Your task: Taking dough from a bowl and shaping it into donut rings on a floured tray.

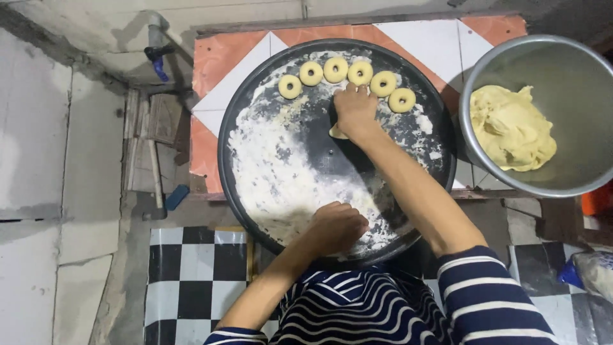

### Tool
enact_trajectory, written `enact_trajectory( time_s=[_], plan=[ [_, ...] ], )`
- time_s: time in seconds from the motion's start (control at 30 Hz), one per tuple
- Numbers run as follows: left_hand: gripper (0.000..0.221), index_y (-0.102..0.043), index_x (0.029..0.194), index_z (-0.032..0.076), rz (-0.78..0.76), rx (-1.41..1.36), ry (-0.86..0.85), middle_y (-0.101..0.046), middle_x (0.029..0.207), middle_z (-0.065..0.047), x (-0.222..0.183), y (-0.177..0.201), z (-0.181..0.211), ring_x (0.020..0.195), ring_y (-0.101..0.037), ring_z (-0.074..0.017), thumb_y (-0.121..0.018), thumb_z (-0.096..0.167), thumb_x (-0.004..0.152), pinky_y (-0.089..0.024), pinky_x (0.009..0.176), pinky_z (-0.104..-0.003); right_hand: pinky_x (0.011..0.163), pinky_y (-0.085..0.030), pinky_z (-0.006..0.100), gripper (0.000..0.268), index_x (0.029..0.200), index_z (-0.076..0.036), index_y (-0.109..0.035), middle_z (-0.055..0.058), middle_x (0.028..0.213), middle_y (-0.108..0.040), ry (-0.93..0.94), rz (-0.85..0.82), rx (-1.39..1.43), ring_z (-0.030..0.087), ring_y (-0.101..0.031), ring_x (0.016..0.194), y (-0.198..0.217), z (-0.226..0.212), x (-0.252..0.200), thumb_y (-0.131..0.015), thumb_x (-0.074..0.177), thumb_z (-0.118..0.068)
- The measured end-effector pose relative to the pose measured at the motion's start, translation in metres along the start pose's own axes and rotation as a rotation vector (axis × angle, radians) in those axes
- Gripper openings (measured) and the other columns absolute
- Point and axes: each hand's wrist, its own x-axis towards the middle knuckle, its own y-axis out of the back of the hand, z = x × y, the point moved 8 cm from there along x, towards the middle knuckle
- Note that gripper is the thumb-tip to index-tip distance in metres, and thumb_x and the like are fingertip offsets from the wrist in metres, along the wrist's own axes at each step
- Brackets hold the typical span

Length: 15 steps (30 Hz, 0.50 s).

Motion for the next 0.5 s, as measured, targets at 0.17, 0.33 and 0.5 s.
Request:
enact_trajectory(
  time_s=[0.17,0.33,0.5],
  plan=[
    [0.011,-0.066,0.080,0.021,0.172,-0.114,-0.016,-0.056,0.065,0.004,-0.009,-0.016,-0.008,0.065,-0.059,-0.0160,-0.065,0.027,0.089,-0.046,0.065,-0.031,0.073,-0.053,0.053,0.038,0.102,-0.003,-0.074,0.020,0.093,-0.070,0.088,0.084,0.032,0.043,-0.068,0.093,-0.009,-0.007,-0.009,-0.088,0.067,-0.011],
    [0.018,-0.062,0.087,0.019,0.255,-0.210,-0.058,-0.056,0.069,0.001,-0.004,0.014,-0.008,0.070,-0.061,-0.0177,-0.057,0.030,0.099,-0.048,0.067,-0.031,0.071,-0.060,0.057,0.029,0.103,0.003,-0.072,0.026,0.092,-0.072,0.132,0.129,0.192,0.046,-0.072,0.089,-0.030,-0.008,-0.040,-0.082,0.077,-0.007],
    [0.010,-0.063,0.085,0.018,0.312,-0.191,-0.050,-0.056,0.067,0.002,-0.005,0.014,-0.009,0.068,-0.061,-0.0176,-0.065,0.023,0.093,-0.048,0.065,-0.031,0.082,-0.061,0.042,0.039,0.119,0.005,-0.068,0.023,0.107,-0.073,0.346,0.239,-0.012,0.037,-0.072,0.102,0.007,-0.024,-0.124,-0.076,0.080,0.005]
  ],
)
